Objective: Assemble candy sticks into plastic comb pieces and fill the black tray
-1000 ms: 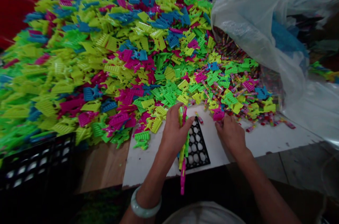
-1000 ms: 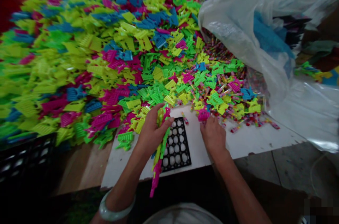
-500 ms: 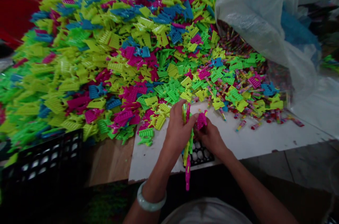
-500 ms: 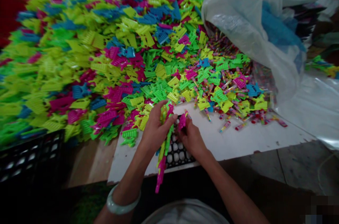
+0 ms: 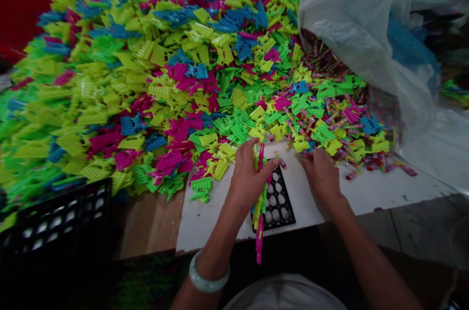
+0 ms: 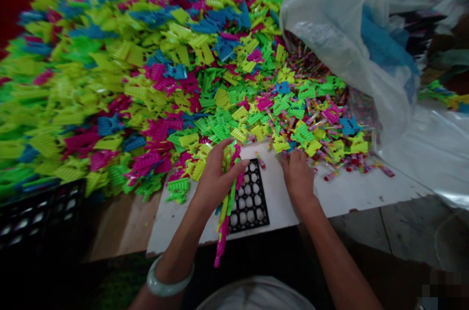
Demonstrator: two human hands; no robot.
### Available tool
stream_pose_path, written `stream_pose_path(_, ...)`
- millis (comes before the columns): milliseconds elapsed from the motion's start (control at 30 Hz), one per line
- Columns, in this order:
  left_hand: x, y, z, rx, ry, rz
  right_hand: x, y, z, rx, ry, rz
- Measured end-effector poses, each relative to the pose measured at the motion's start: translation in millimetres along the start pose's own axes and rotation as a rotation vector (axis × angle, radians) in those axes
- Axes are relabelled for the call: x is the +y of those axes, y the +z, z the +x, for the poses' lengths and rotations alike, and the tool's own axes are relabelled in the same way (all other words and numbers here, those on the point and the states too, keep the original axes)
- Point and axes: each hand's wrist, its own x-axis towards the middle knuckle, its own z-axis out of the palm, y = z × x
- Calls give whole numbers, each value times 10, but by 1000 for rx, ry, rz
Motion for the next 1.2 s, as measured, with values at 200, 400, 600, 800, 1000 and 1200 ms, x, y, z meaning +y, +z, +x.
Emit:
stream_pose_path(200, 5, -8, 0, -9, 11, 22, -51, 52, -193, -271, 153, 650)
stream_pose_path(400, 29, 7, -2, 10, -15, 32, -368, -12, -554, -735, 218, 1172)
stream_pose_path(600, 54, 22, -13, 30, -35, 10, -491, 36, -807, -765, 273, 1067)
stream_pose_path(800, 53, 20, -16, 34, -37, 6, -536, 190, -1096, -442, -162, 593)
stream_pose_path(1000, 23, 22, -7, 45, -30, 29, -539, 40, -874, -580, -360, 423)
stream_pose_path(1200, 14, 35, 12, 71, -27, 53, -206, -14, -72, -109, -179, 29)
